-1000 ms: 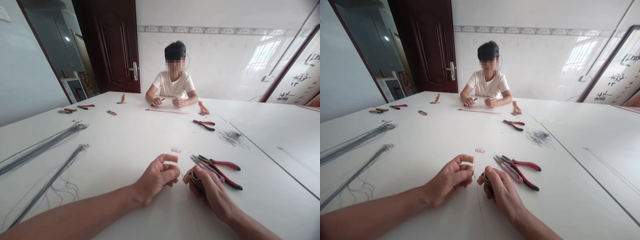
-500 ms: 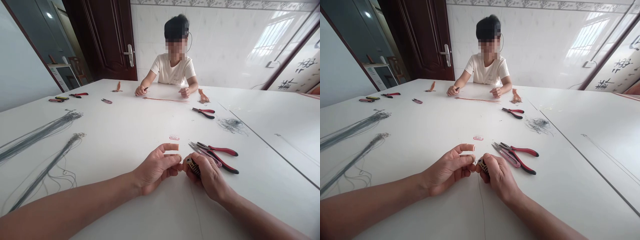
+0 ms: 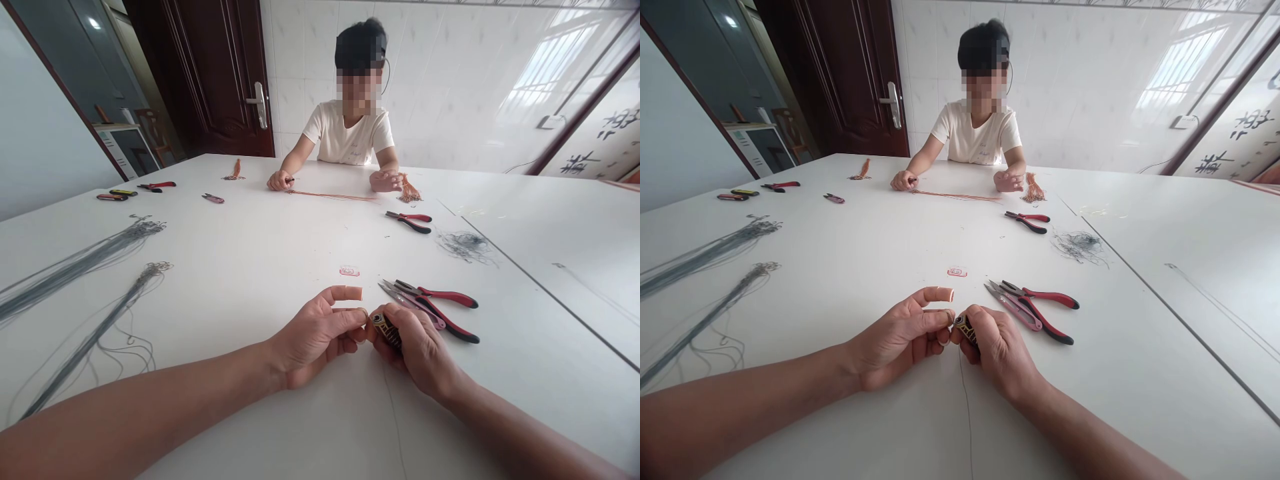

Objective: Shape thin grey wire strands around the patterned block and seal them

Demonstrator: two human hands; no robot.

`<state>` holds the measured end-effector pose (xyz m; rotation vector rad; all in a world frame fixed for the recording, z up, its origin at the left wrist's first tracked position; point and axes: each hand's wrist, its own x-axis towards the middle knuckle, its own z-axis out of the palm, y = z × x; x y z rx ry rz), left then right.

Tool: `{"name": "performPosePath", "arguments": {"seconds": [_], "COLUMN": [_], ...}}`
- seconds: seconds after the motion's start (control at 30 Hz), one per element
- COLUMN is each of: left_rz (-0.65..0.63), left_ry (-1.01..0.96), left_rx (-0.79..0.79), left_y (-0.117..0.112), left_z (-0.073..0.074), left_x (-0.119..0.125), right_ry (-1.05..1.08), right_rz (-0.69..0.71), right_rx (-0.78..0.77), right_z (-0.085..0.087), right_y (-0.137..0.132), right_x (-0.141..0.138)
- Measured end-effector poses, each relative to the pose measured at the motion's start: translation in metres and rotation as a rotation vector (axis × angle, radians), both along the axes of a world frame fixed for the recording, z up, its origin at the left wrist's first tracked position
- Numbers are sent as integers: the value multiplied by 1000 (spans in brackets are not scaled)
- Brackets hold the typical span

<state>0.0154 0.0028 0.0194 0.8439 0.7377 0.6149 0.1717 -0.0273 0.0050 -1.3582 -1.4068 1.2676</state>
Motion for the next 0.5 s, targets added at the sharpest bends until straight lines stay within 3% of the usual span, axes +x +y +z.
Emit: {"name": "performPosePath", "arguments": {"seconds": [0.5], "left_rz": [0], "left_ry": [-10], "left_rx": [-56], "left_y": [0], "left_z": [-3], "left_x": [0], "right_ry": [-30], "right_rz": [18], "right_rx": [5], "right_z": [-1], "right_y": [1], "right_x": [0]}}
